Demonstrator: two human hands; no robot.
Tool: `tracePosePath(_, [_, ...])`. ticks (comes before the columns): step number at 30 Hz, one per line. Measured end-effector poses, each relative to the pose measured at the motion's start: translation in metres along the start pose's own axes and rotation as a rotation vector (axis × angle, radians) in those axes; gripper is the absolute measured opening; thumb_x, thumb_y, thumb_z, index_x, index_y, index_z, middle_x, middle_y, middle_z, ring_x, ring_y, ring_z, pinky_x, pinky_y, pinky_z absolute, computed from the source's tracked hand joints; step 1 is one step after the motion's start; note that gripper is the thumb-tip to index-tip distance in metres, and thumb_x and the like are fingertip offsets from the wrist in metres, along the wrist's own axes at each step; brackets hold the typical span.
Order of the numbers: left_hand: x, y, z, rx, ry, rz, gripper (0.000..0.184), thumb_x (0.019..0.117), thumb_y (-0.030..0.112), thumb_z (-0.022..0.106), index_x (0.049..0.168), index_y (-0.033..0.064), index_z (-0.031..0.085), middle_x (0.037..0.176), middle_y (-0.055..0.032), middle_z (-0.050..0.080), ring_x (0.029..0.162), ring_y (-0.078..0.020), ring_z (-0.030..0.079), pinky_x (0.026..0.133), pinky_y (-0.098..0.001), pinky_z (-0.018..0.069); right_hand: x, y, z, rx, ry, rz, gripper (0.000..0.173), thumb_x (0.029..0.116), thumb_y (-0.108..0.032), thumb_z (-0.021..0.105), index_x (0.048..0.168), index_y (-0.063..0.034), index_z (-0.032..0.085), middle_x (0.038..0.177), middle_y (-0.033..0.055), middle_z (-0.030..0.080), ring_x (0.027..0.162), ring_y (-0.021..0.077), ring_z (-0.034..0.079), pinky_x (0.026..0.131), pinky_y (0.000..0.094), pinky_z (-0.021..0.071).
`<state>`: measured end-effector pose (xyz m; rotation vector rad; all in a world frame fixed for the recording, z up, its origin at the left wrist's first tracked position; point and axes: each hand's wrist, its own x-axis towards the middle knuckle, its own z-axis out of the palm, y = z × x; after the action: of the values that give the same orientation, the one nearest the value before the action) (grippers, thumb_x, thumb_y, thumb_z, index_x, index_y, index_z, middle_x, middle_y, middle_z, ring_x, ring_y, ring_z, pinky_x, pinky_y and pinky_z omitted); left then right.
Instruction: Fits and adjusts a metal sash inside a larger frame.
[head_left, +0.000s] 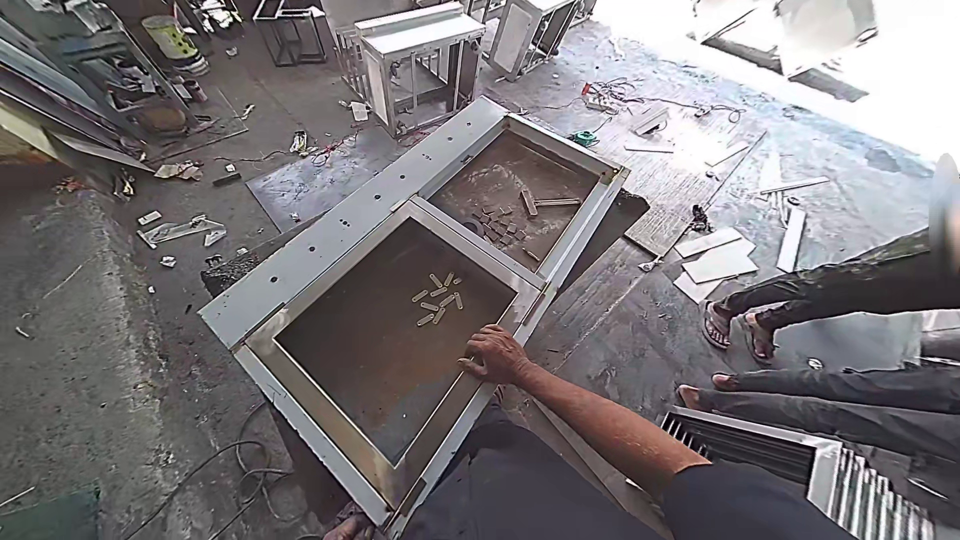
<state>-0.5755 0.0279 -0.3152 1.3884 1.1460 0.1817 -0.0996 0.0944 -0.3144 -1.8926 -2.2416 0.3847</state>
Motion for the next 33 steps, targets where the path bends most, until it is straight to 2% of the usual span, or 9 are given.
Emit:
tracePosePath(4, [-0.012,-0.003,0.034,-0.272,0.276,0.021,0.014,0.0957,0.002,0.058,0.100,-0.0051,0.070,0.080,0.0007,0.072,0.075,-0.0020,0.067,0.078,-0.0250,0.0582,0.001,0.001,-0.001,0.002,-0.003,0.004,0.054,0.1001,-0.063,0.043,0.090,-0.0181,0.070,0.088,-0.0009,0.071,0.095,0.0168,0.068,0.105,0.0414,0.0440])
tracePosePath(7, [-0.016,-0.001,0.045,-0.224,0.390,-0.002,0.014,0.0958,0.000,0.058,0.100,-0.0064,0.070,0.079,-0.0021,0.072,0.073,-0.0027,0.067,0.076,-0.0243,0.0582,0.001,0.000,0.000,0.004,-0.001,0.012,0.054,0.0999,-0.063,0.042,0.090,-0.0175,0.070,0.088,-0.0005,0.072,0.095,0.0170,0.068,0.106,0.0413,0.0441])
tracePosePath(10, [-0.014,0.005,0.032,-0.055,0.311,-0.002,0.016,0.0951,0.000,0.057,0.101,-0.0065,0.070,0.082,-0.0049,0.070,0.074,-0.0026,0.065,0.076,-0.0239,0.0560,0.001,0.001,0.000,0.004,0.005,0.000,0.054,0.1001,-0.062,0.043,0.090,-0.0170,0.070,0.087,0.0005,0.071,0.093,0.0183,0.068,0.105,0.0421,0.0446])
tracePosePath(12, [-0.008,-0.003,0.022,0.007,0.250,0.002,0.016,0.0942,0.004,0.059,0.099,-0.0021,0.073,0.081,-0.0028,0.071,0.072,-0.0023,0.065,0.073,-0.0239,0.0561,0.001,0.001,0.001,-0.005,0.015,-0.006,0.053,0.1003,-0.062,0.042,0.090,-0.0175,0.070,0.087,0.0003,0.071,0.093,0.0178,0.069,0.104,0.0423,0.0450])
tracePosePath(17, [-0.001,-0.020,0.013,-0.131,0.117,0.022,0.014,0.0952,0.009,0.062,0.098,0.0031,0.075,0.079,0.0011,0.072,0.071,-0.0035,0.067,0.071,-0.0231,0.0575,0.000,0.002,0.003,0.001,-0.006,0.004,0.055,0.1005,-0.063,0.041,0.091,-0.0169,0.070,0.089,0.0012,0.072,0.095,0.0193,0.069,0.106,0.0439,0.0440])
tracePosePath(22, [-0.007,-0.020,0.035,-0.334,0.320,0.065,0.014,0.0917,0.001,0.063,0.099,-0.0023,0.074,0.081,-0.0042,0.075,0.072,-0.0079,0.070,0.073,-0.0249,0.0600,0.001,0.003,0.005,0.000,0.015,-0.001,0.056,0.1003,-0.063,0.040,0.091,-0.0171,0.070,0.088,0.0014,0.072,0.094,0.0200,0.069,0.104,0.0442,0.0446])
tracePosePath(26, [-0.008,-0.014,0.037,-0.114,0.404,0.085,0.014,0.0925,0.006,0.062,0.098,0.0016,0.074,0.081,-0.0011,0.074,0.072,-0.0047,0.069,0.072,-0.0227,0.0588,0.000,0.003,0.005,0.003,0.010,0.001,0.056,0.1003,-0.063,0.040,0.091,-0.0168,0.071,0.089,0.0018,0.073,0.094,0.0201,0.069,0.104,0.0439,0.0455])
tracePosePath(29, [-0.006,-0.011,0.024,0.082,0.337,0.077,0.016,0.0937,0.014,0.062,0.096,0.0060,0.076,0.084,0.0014,0.074,0.075,-0.0022,0.068,0.075,-0.0235,0.0584,0.001,0.002,0.005,0.006,0.015,-0.002,0.057,0.1003,-0.063,0.040,0.091,-0.0170,0.071,0.089,0.0017,0.073,0.095,0.0199,0.069,0.104,0.0435,0.0454])
tracePosePath(33, [0.003,-0.015,0.006,0.107,0.132,0.073,0.018,0.0959,0.018,0.062,0.092,0.0075,0.076,0.079,0.0027,0.072,0.072,-0.0014,0.066,0.073,-0.0232,0.0566,-0.003,0.004,0.003,-0.010,0.012,0.007,0.057,0.1001,-0.064,0.040,0.091,-0.0174,0.071,0.089,0.0015,0.073,0.095,0.0198,0.069,0.103,0.0435,0.0457])
